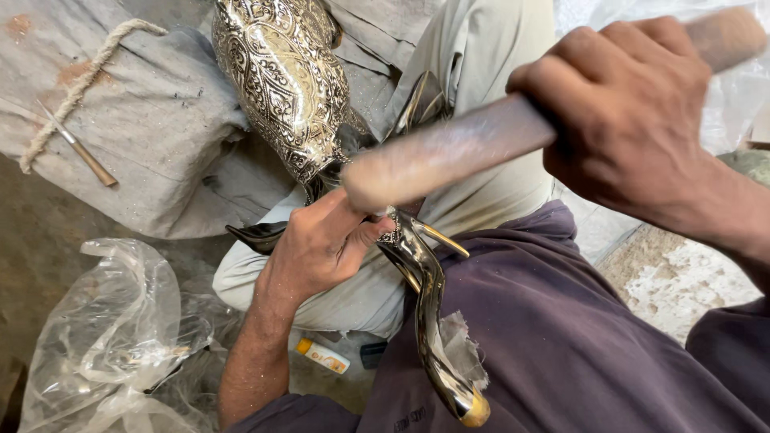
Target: The person sits cross-legged on the floor and uses a wooden mallet to repeatedly strike a small metal punch held against a curved, ornate metal object. The person adjusts the punch position and continues hammering the same area throughout the clip.
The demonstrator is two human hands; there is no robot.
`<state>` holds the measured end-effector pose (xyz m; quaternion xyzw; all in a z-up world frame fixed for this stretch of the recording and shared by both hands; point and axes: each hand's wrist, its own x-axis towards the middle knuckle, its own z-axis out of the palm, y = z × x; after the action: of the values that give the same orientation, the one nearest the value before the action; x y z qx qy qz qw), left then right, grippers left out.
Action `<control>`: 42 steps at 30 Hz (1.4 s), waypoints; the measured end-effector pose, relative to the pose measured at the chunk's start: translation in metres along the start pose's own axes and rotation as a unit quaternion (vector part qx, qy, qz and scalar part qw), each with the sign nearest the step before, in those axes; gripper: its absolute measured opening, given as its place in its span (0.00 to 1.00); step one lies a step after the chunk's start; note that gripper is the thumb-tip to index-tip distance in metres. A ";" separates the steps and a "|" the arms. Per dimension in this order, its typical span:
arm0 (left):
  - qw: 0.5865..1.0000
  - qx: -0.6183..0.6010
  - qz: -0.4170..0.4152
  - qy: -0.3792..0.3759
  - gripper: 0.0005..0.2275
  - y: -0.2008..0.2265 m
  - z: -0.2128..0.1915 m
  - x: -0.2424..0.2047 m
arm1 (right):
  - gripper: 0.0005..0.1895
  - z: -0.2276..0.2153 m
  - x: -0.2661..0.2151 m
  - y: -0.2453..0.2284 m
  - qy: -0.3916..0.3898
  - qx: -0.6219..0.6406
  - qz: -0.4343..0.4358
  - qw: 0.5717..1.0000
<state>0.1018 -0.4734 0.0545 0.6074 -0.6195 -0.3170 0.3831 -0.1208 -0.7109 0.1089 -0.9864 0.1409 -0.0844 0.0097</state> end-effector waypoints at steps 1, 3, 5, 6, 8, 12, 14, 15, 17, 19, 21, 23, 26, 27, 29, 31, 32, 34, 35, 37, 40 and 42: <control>1.000 -0.006 -0.013 -0.004 0.16 0.000 0.000 0.000 | 0.09 -0.001 -0.001 0.000 -0.018 0.159 0.073 0.984; 1.000 -0.020 -0.023 -0.007 0.17 0.000 0.000 -0.001 | 0.13 -0.002 -0.006 -0.001 -0.060 0.463 0.209 0.859; 0.999 -0.034 -0.015 -0.008 0.17 -0.001 0.000 -0.001 | 0.16 0.000 -0.009 -0.001 -0.047 0.202 0.071 0.976; 1.000 -0.020 -0.017 -0.010 0.17 -0.001 0.000 0.000 | 0.18 0.000 -0.011 0.000 -0.038 0.063 -0.002 0.997; 1.000 0.008 -0.021 -0.014 0.18 -0.001 0.000 0.000 | 0.16 0.000 -0.012 0.001 -0.038 0.218 0.087 0.971; 0.999 -0.022 -0.020 -0.014 0.16 -0.001 -0.001 -0.001 | 0.12 -0.005 -0.005 -0.008 -0.016 0.419 0.151 0.895; 1.000 -0.002 -0.004 -0.006 0.15 -0.002 -0.001 0.001 | 0.15 -0.011 0.000 -0.009 -0.030 0.161 0.094 0.982; 1.000 -0.020 -0.015 -0.012 0.15 -0.002 -0.001 0.001 | 0.16 -0.013 0.001 -0.011 -0.038 0.026 0.063 0.997; 0.997 -0.056 -0.040 -0.019 0.16 -0.003 0.000 -0.001 | 0.13 -0.014 0.001 -0.019 0.001 0.306 0.199 0.931; 0.999 -0.040 -0.030 -0.018 0.15 -0.004 0.000 -0.003 | 0.12 -0.013 -0.002 -0.021 -0.013 0.296 0.201 0.934; 0.999 -0.026 -0.027 -0.017 0.15 -0.004 0.000 -0.004 | 0.14 -0.012 -0.008 -0.018 -0.075 -0.009 0.068 0.995; 0.999 -0.014 -0.031 -0.013 0.18 -0.005 0.000 -0.002 | 0.15 -0.010 -0.015 -0.019 -0.023 0.248 0.200 0.948; 0.998 -0.057 -0.023 -0.018 0.16 -0.006 0.000 -0.004 | 0.19 -0.012 -0.025 -0.021 -0.050 0.274 0.222 0.934; 0.998 -0.048 -0.028 -0.020 0.16 -0.006 -0.001 -0.003 | 0.20 -0.012 -0.026 -0.021 -0.058 0.234 0.203 0.949; 0.999 -0.029 -0.035 -0.028 0.17 -0.006 -0.001 -0.002 | 0.22 -0.014 -0.028 -0.022 -0.051 0.161 0.166 0.972; 0.997 -0.065 -0.031 -0.031 0.16 -0.006 -0.003 -0.001 | 0.19 -0.014 -0.025 -0.023 -0.013 0.180 0.107 0.978; 0.995 -0.084 -0.031 -0.031 0.16 -0.005 -0.003 -0.001 | 0.15 -0.013 -0.022 -0.024 0.013 0.233 0.064 0.970; 0.997 -0.049 -0.039 -0.039 0.16 -0.003 -0.003 -0.001 | 0.15 -0.014 -0.019 -0.027 -0.010 0.197 0.057 0.979; 0.998 -0.029 -0.040 -0.042 0.16 -0.003 -0.005 0.001 | 0.19 -0.017 -0.019 -0.028 -0.057 0.105 0.090 0.989; 0.994 -0.088 -0.048 -0.042 0.16 -0.002 -0.006 0.003 | 0.18 -0.018 -0.019 -0.029 -0.086 0.127 0.189 0.970; 0.991 -0.117 -0.054 -0.041 0.16 -0.005 -0.003 -0.004 | 0.15 -0.014 -0.026 -0.031 -0.078 0.240 0.247 0.936; 0.992 -0.116 -0.045 -0.035 0.16 -0.011 -0.002 -0.006 | 0.22 -0.009 -0.032 -0.027 -0.112 -0.001 0.103 0.988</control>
<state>0.1086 -0.4679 0.0454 0.5749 -0.5634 -0.4246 0.4146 -0.1452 -0.6758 0.1135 -0.9698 0.2401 0.0280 0.0330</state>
